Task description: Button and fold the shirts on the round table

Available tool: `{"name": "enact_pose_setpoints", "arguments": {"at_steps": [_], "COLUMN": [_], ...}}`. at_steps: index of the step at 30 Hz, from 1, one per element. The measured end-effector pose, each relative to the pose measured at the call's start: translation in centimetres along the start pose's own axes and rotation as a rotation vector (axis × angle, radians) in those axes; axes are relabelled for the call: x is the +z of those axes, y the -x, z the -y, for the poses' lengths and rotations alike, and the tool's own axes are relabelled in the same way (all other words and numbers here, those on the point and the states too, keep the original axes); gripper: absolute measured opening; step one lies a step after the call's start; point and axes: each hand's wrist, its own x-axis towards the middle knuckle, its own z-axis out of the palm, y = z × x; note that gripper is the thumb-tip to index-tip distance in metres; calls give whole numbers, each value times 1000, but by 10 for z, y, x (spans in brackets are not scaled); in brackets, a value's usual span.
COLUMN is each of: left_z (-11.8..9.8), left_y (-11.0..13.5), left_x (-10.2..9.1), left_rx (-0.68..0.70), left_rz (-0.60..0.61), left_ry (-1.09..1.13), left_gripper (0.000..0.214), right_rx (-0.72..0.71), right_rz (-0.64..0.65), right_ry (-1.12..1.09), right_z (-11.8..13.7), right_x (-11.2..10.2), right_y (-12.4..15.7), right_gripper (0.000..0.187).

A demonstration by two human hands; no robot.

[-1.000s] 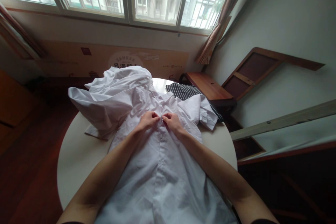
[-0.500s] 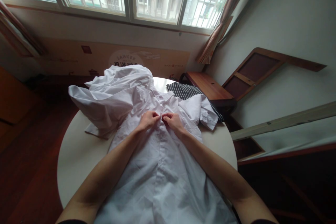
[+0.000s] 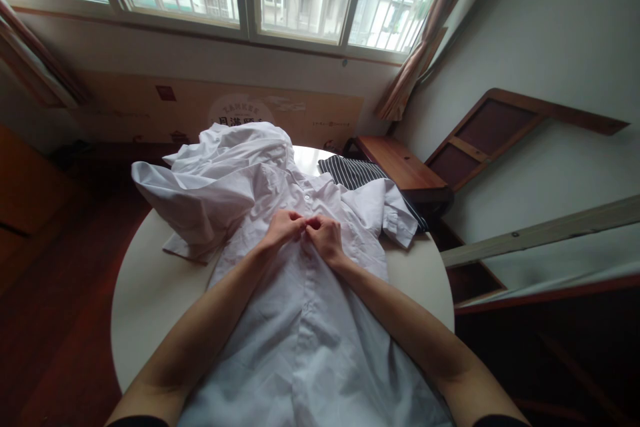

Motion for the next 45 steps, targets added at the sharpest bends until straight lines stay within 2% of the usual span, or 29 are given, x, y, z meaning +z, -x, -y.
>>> {"name": "enact_pose_setpoints", "arguments": {"at_steps": [6,10,13,18,22,26,31,34,37,39,40,42,44,45], "left_z": [2,5,7,3,-1,-2,-1,0,0,0,1,5,10,12], "left_y": [-1,-4,-5,-1,3,4,4,5,8,13,17,24,30,32], "left_x": [2,3,5,5,3,4,4,0,-8,-12,-14,-16,-16,-16], "left_rx": [44,59,107,173,159,178,189,242,313,356,380,412,401,386], "left_rz": [-74,-133,-152,-92,-52,-88,-72,-135,-193,-150,-111,-22,49,74], "left_ry": [7,-22,-26,41,79,-24,-100,-326,-527,-610,-653,-745,-825,-855], "left_gripper": [17,18,17,20,24,22,26,33,31,34,40,56,67,70], "right_rx": [-29,4,143,466,520,559,567,453,158,-5,-37,7,106,139], "right_rz": [-13,-13,46,254,305,379,340,249,52,-110,-174,-203,-94,-22], "right_ry": [51,-80,-264,-672,-754,-758,-724,-551,-108,196,324,524,648,688], "right_z": [-1,-2,-1,0,1,3,2,-5,-18,-31,-39,-55,-68,-73], "right_x": [4,2,-1,-8,-12,-14,-10,-17,-42,-66,-77,-94,-102,-102], "right_y": [3,2,-3,-16,-21,-23,-23,-23,-25,-30,-33,-39,-45,-47], "right_gripper": [10,12,14,15,15,18,11,8,4,16,26,43,46,40]}}
